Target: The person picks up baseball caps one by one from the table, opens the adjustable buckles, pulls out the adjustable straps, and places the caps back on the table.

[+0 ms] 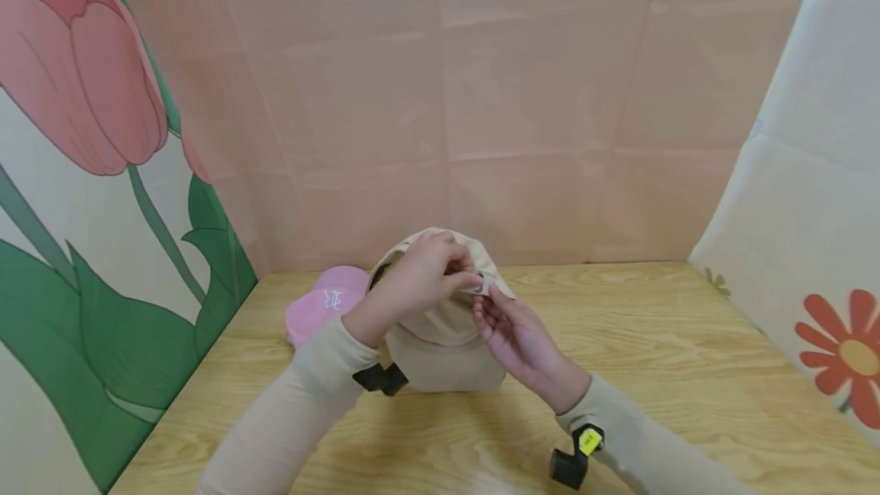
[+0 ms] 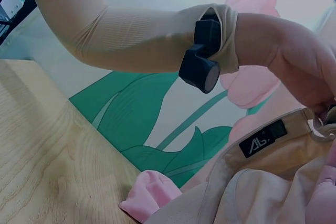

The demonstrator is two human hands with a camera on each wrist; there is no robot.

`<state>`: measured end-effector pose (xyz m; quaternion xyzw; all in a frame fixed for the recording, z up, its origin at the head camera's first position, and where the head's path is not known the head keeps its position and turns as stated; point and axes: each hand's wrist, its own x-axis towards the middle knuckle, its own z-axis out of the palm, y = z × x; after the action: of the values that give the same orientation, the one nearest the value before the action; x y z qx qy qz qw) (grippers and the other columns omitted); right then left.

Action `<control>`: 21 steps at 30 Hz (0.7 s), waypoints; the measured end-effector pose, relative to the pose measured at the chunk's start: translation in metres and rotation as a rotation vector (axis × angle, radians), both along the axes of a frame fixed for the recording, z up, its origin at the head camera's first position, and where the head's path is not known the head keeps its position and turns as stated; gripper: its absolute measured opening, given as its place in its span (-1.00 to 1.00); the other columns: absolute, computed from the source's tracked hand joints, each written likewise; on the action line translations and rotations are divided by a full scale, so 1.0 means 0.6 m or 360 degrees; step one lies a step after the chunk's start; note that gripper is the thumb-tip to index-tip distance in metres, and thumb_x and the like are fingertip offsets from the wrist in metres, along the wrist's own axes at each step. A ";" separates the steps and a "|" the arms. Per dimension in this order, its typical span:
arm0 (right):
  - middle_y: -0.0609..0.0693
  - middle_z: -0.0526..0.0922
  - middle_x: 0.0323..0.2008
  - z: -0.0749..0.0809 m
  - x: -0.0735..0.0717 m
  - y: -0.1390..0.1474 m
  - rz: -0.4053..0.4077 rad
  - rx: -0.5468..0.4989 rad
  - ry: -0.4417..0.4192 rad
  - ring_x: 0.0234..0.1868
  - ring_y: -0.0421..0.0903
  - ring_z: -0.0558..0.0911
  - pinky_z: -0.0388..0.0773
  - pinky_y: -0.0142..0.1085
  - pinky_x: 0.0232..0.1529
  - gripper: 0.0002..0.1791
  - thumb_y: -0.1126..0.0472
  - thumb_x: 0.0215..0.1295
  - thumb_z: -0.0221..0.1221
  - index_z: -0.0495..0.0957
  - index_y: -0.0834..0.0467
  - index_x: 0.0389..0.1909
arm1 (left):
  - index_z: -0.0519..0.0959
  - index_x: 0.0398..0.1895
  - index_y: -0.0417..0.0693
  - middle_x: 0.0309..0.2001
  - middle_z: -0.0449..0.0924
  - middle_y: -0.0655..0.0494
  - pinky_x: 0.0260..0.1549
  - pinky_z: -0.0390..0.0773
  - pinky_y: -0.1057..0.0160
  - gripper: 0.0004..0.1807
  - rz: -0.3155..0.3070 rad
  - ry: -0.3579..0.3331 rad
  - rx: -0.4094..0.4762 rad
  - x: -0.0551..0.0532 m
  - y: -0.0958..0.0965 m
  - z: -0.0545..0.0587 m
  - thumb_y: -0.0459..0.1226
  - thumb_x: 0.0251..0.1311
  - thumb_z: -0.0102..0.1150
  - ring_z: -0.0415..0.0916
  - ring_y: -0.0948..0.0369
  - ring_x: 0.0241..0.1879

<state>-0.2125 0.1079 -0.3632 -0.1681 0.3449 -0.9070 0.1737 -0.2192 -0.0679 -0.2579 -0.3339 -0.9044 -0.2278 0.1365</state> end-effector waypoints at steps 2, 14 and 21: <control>-0.06 0.64 -0.27 0.000 0.000 0.000 0.0010 -0.0016 0.0002 -0.23 -0.24 0.59 0.54 -0.50 -0.10 -0.66 0.16 0.56 -0.17 0.57 0.14 -0.24 | 0.57 -0.52 0.04 -0.43 0.44 0.18 -0.15 0.33 0.26 -0.80 -0.0029 -0.0058 0.0041 0.000 -0.003 0.001 -0.12 0.17 0.32 0.33 0.19 -0.24; -0.06 0.62 -0.29 0.004 -0.001 0.005 -0.0030 -0.0041 -0.0079 -0.23 -0.24 0.59 0.54 -0.51 -0.10 -0.71 0.16 0.54 -0.13 0.56 0.13 -0.24 | 0.58 -0.42 -0.06 -0.36 0.53 0.15 -0.26 0.44 0.33 -0.85 -0.0097 -0.0333 0.0413 -0.001 -0.013 0.009 -0.20 0.25 0.25 0.43 0.27 -0.34; -0.06 0.61 -0.29 0.010 0.000 0.004 -0.0046 -0.0020 -0.0120 -0.24 -0.25 0.59 0.54 -0.51 -0.12 -0.75 0.14 0.53 -0.09 0.53 0.14 -0.22 | 0.59 -0.45 -0.06 -0.30 0.50 0.10 -0.25 0.48 0.33 -0.79 0.0012 -0.0219 0.0501 -0.001 -0.005 -0.002 -0.14 0.18 0.31 0.46 0.24 -0.30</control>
<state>-0.2125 0.1104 -0.3575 -0.1301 0.3347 -0.9172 0.1725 -0.2200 -0.0708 -0.2593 -0.2885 -0.8661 -0.3885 0.1258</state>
